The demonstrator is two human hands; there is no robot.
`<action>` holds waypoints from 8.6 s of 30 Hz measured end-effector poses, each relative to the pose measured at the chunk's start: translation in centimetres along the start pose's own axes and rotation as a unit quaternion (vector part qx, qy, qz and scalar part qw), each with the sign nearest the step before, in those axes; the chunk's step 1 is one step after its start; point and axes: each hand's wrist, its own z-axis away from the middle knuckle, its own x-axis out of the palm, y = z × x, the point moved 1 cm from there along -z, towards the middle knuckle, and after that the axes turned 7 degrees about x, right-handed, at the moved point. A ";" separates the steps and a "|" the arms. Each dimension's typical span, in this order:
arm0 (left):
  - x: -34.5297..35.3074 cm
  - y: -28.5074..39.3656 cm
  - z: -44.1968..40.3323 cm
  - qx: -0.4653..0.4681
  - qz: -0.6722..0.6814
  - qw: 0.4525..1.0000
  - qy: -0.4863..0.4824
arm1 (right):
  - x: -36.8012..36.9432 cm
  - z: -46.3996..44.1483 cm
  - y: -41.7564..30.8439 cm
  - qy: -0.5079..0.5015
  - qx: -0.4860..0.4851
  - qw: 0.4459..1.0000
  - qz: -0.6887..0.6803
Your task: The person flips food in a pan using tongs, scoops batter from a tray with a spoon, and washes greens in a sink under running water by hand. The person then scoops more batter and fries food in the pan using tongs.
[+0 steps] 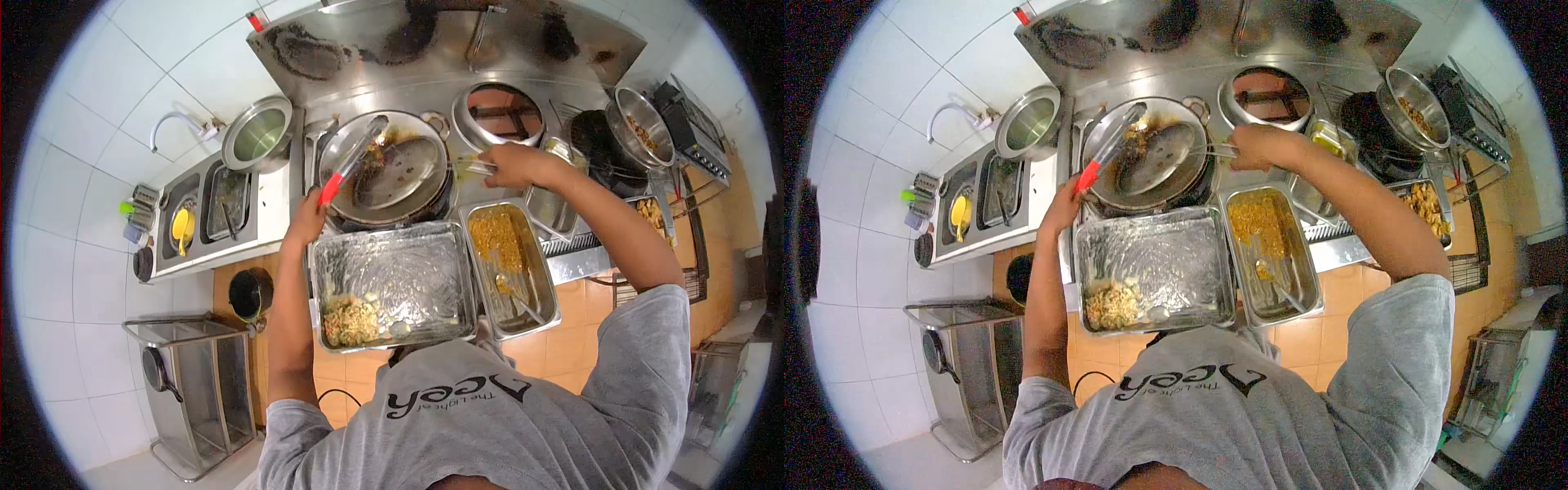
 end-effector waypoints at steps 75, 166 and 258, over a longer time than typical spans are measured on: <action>-1.0 1.0 2.1 -0.168 0.074 0.978 0.098 | 7.9 2.0 -3.8 0.032 0.063 0.985 -0.155; -2.2 -2.1 1.2 0.159 0.039 0.986 0.014 | 4.2 2.8 -3.8 0.034 0.069 0.989 -0.122; 2.1 19.4 18.8 -0.139 0.306 0.856 0.392 | 13.4 10.7 -1.3 0.200 0.035 0.892 -0.404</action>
